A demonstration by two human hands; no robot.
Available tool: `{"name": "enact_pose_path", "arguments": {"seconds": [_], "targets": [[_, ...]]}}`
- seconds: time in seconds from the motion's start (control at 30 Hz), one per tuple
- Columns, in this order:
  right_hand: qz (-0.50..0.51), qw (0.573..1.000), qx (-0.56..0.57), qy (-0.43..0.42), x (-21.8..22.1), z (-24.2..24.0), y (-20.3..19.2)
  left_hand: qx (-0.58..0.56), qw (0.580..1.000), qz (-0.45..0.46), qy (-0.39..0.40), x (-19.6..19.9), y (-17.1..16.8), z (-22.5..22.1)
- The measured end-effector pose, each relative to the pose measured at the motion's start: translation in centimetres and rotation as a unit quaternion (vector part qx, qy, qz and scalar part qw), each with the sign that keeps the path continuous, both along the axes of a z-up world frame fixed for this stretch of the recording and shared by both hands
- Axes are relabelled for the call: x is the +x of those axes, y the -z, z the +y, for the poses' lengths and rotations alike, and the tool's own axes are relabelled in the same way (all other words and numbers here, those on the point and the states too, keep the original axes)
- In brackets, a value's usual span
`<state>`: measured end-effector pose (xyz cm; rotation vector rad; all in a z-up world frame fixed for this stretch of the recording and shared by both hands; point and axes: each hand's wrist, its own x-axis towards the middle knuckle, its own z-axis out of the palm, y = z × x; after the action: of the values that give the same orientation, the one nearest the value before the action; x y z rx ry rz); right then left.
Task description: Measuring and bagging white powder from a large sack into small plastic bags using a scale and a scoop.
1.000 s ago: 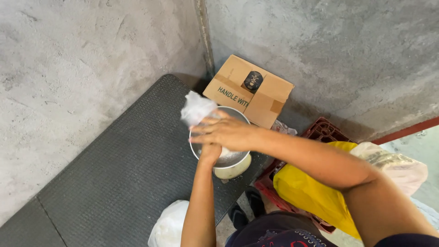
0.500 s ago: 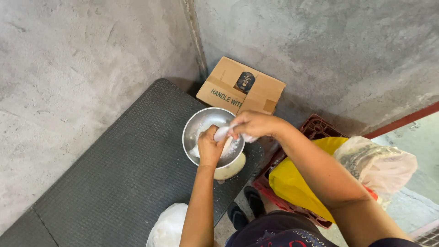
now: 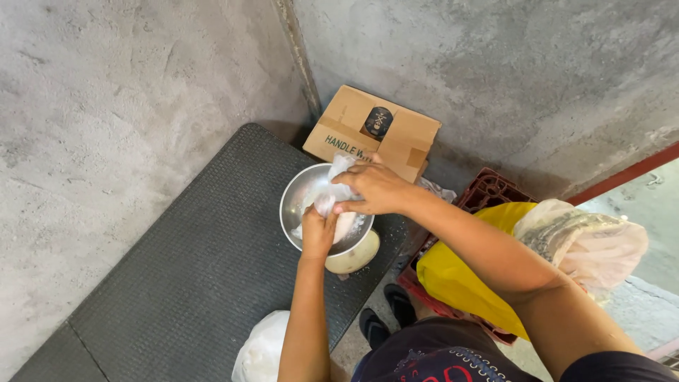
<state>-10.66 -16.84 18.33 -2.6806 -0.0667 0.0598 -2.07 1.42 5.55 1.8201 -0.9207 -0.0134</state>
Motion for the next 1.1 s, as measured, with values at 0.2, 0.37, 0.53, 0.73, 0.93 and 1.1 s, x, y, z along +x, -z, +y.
{"name": "enact_pose_path", "arguments": {"seconds": [0.2,0.37,0.53,0.73,0.93,1.1], "targets": [[-0.397,0.904,-0.133,-0.081,-0.9,2.1,-0.6,0.133,0.986,0.092,0.028,1.6,2.7,0.0],[-0.133,0.982,-0.107,-0.086,0.3,1.0,1.9,0.16,0.974,0.149,0.059,0.9,-2.2,0.9],[0.086,0.96,0.261,-0.042,0.8,-1.7,6.5,0.074,0.971,0.222,0.051,1.3,-0.2,2.5],[0.017,0.834,0.551,0.024,0.7,0.3,5.3,0.044,0.988,0.132,0.069,-0.4,-2.3,1.7],[-0.076,0.987,0.14,-0.013,-1.2,1.2,2.6,0.079,0.992,0.087,0.044,0.4,-0.9,1.8],[-0.074,0.99,0.117,-0.023,-1.6,1.4,2.2,0.084,0.994,0.043,0.06,-0.3,-4.0,2.0]]}}
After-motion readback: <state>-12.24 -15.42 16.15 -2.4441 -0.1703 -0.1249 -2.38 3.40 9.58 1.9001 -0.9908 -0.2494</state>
